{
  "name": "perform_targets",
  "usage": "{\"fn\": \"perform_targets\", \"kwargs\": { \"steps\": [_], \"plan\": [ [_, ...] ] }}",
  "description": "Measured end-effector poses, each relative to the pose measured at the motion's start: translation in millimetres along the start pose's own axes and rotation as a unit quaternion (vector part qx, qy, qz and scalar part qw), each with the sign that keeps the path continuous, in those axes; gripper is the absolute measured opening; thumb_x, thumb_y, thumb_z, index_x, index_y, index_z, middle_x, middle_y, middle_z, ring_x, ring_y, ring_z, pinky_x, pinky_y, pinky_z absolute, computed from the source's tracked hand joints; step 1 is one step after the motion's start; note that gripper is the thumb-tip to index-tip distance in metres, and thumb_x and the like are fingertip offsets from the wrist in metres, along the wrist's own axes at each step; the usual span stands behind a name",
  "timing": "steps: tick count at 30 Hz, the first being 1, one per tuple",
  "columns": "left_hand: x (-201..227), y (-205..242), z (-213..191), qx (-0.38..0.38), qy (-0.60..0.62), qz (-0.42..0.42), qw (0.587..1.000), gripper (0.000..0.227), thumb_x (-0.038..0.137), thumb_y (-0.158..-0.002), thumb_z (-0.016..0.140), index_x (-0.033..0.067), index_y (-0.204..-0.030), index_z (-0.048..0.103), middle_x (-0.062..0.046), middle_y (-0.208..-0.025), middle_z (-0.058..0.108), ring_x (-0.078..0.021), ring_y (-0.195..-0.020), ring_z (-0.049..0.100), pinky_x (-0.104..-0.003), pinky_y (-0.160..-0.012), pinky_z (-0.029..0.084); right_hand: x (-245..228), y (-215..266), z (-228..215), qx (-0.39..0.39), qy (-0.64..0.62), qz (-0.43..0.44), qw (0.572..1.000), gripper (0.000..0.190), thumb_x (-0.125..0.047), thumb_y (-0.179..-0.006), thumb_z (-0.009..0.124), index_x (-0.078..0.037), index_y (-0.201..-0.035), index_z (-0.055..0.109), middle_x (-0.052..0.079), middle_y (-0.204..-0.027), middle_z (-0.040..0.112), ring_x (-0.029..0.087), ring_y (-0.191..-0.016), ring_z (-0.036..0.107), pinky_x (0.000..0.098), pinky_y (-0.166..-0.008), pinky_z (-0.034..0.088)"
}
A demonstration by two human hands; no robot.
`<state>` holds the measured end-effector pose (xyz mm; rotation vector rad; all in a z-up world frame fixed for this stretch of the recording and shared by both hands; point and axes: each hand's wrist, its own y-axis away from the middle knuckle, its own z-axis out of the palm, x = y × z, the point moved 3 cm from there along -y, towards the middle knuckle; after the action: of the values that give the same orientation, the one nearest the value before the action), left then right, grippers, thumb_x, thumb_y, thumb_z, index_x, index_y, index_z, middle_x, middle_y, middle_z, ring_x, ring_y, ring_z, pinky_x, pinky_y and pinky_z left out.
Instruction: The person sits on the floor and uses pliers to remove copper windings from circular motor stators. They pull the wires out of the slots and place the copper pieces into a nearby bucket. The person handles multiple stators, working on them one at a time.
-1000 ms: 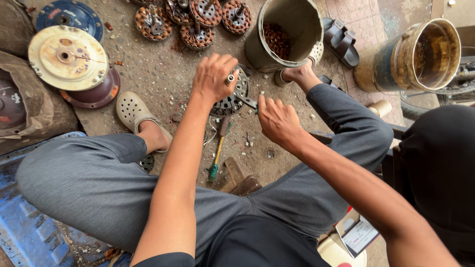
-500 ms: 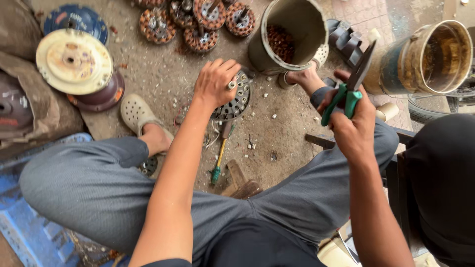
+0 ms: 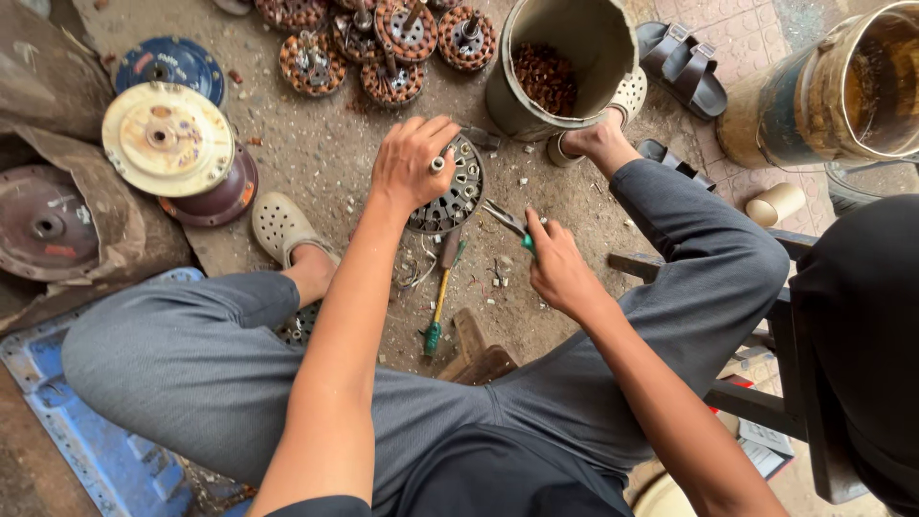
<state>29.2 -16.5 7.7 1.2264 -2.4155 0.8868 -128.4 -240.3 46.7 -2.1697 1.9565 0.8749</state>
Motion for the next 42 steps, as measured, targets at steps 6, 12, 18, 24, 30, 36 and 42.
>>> {"fn": "perform_targets", "kwargs": {
  "steps": [6,12,18,24,30,36,42],
  "plan": [
    [3.7,-1.9,-2.5,0.000,-0.001,0.000,1.000,0.033,0.013,-0.083,0.062,0.0035,-0.112,0.074,-0.010,-0.116,0.073,-0.0283,-0.096,0.067,-0.042,-0.083,0.053,-22.4,-28.5,-15.6,0.074,0.184,-0.062,0.978,0.073,0.005,-0.085,0.053,0.006,-0.154,0.032,0.029,-0.122,0.051,0.043,-0.119,0.050,0.0521,-0.099,0.047],
    [-2.5,-1.7,4.3,-0.005,-0.011,-0.003,1.000,0.032,0.013,-0.086,0.062,0.0042,-0.113,0.074,-0.011,-0.119,0.073,-0.0261,-0.095,0.067,-0.041,-0.081,0.053,-30.0,-40.2,-22.2,0.029,0.329,-0.064,0.942,0.071,0.005,-0.091,0.051,0.004,-0.160,0.030,0.024,-0.116,0.055,0.035,-0.111,0.054,0.0421,-0.082,0.057],
    [-2.1,-1.4,4.2,-0.002,-0.013,-0.003,1.000,0.031,0.014,-0.085,0.062,0.0049,-0.112,0.074,-0.009,-0.116,0.074,-0.0270,-0.094,0.068,-0.042,-0.080,0.052,-33.4,-43.0,-28.3,0.034,0.493,-0.140,0.858,0.068,-0.005,-0.093,0.054,0.002,-0.157,0.034,0.019,-0.109,0.059,0.030,-0.102,0.057,0.0332,-0.067,0.060],
    [-3.4,0.0,5.8,0.003,-0.013,-0.005,1.000,0.031,0.015,-0.083,0.063,0.0054,-0.110,0.074,-0.008,-0.113,0.074,-0.0266,-0.090,0.067,-0.041,-0.078,0.053,-30.7,-45.4,-21.6,0.033,0.564,-0.181,0.805,0.062,-0.007,-0.093,0.058,0.006,-0.152,0.044,0.017,-0.097,0.065,0.027,-0.092,0.063,0.0234,-0.056,0.056],
    [-5.2,-1.7,10.4,-0.023,-0.013,-0.026,0.999,0.035,0.009,-0.080,0.055,0.0076,-0.108,0.075,-0.008,-0.110,0.074,-0.0256,-0.084,0.065,-0.040,-0.071,0.051,-39.5,-31.0,-24.3,-0.006,0.518,-0.241,0.820,0.051,-0.009,-0.095,0.059,0.009,-0.143,0.055,0.017,-0.096,0.066,0.024,-0.088,0.064,0.0254,-0.056,0.054],
    [-1.9,-6.9,10.3,0.001,-0.019,-0.021,1.000,0.038,0.012,-0.072,0.056,0.0063,-0.106,0.073,-0.008,-0.107,0.074,-0.0248,-0.083,0.065,-0.041,-0.070,0.050,-55.4,19.4,26.4,-0.067,0.178,-0.218,0.957,0.057,-0.007,-0.080,0.063,0.008,-0.135,0.056,0.019,-0.100,0.068,0.030,-0.092,0.068,0.0391,-0.066,0.059],
    [-10.2,1.8,22.6,0.008,-0.007,-0.017,1.000,0.037,0.011,-0.077,0.056,0.0059,-0.109,0.073,-0.010,-0.112,0.074,-0.0265,-0.088,0.066,-0.041,-0.074,0.050,2.7,2.9,34.1,-0.246,-0.290,0.205,0.902,0.037,-0.020,-0.096,0.063,0.003,-0.125,0.065,0.009,-0.098,0.077,0.018,-0.078,0.071,0.0393,-0.065,0.056]
  ]
}}
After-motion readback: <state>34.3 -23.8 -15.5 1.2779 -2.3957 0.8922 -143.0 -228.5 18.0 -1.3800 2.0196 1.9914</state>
